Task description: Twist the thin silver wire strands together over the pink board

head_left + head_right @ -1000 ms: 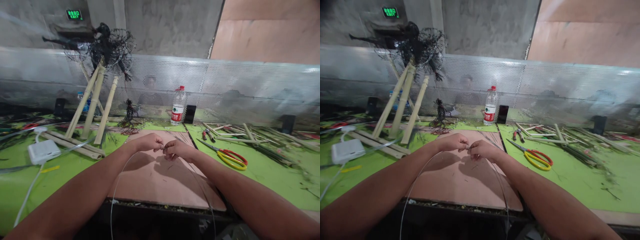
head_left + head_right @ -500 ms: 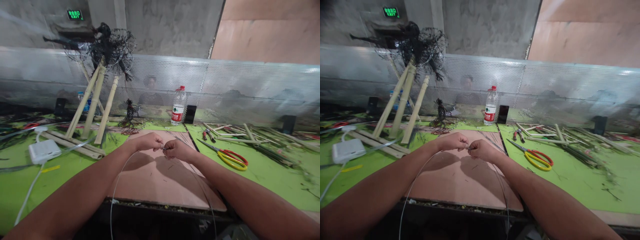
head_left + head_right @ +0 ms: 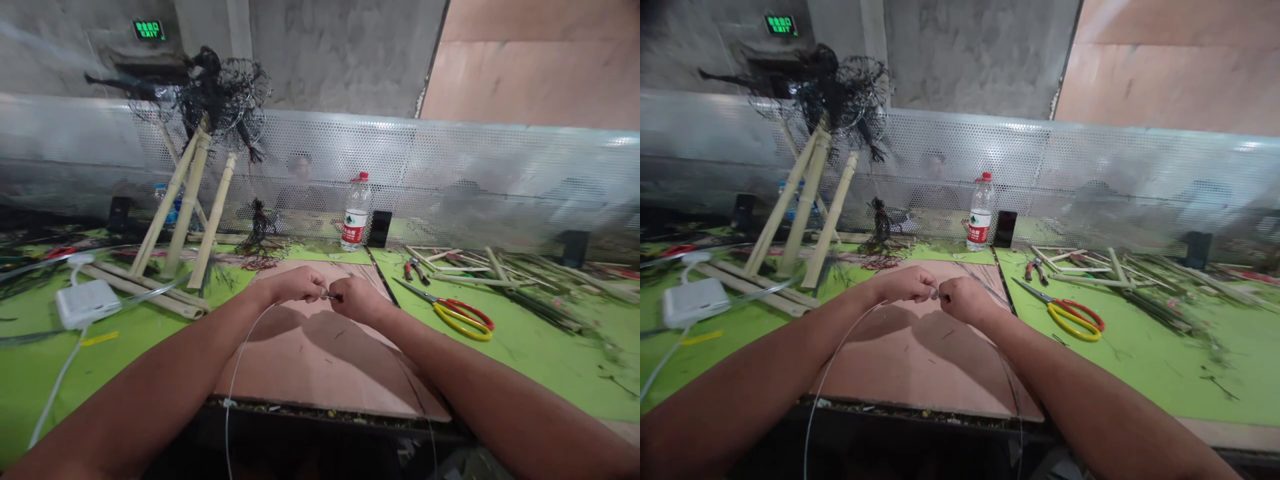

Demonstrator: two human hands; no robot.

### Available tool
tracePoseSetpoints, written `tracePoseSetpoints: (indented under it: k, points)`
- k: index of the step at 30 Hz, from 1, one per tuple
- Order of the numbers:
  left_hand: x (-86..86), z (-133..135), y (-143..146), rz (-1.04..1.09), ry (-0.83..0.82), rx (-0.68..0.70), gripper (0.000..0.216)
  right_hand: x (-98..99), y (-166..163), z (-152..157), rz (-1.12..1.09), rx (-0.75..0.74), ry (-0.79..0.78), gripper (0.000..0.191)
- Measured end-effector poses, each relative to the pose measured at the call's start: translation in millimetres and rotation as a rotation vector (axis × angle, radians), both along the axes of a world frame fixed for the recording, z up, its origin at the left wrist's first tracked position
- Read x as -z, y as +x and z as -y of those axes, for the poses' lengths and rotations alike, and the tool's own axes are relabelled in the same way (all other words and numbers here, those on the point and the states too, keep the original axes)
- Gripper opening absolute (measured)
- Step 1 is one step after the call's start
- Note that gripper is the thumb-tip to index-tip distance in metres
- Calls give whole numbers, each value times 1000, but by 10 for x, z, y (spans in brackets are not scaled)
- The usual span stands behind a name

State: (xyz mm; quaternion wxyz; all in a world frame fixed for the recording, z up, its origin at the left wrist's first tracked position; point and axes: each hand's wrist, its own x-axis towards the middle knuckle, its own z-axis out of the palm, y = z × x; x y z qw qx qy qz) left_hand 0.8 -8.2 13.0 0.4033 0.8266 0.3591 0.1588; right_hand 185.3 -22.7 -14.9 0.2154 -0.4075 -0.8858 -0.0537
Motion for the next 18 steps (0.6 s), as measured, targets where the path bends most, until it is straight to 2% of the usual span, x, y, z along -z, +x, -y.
tracePoseSetpoints:
  k: [3, 6, 9, 11, 13, 16, 18]
  points:
    - [-10, 12, 5, 29, -20, -22, 14, 7, -4, -10, 32, 21, 48, 15]
    - [-11, 14, 10, 50, -11, -1, 16, 26, 24, -43, -100, -12, -77, 14]
    - [-17, 13, 7, 24, 5, 46, 19, 43, 74, -76, -249, -165, -466, 13]
    - [-29, 16, -1, 6, 9, 60, 20, 35, 107, -82, -332, -267, -793, 20]
    - [-42, 24, -13, -9, 14, 73, 22, 8, 131, -74, -445, -325, -1042, 31]
    - [-47, 33, -23, -12, 4, 106, 24, -46, 151, -54, -610, -355, -1238, 40]
    - [-39, 33, -22, 7, -13, 125, 23, -69, 159, -49, -652, -355, -1312, 38]
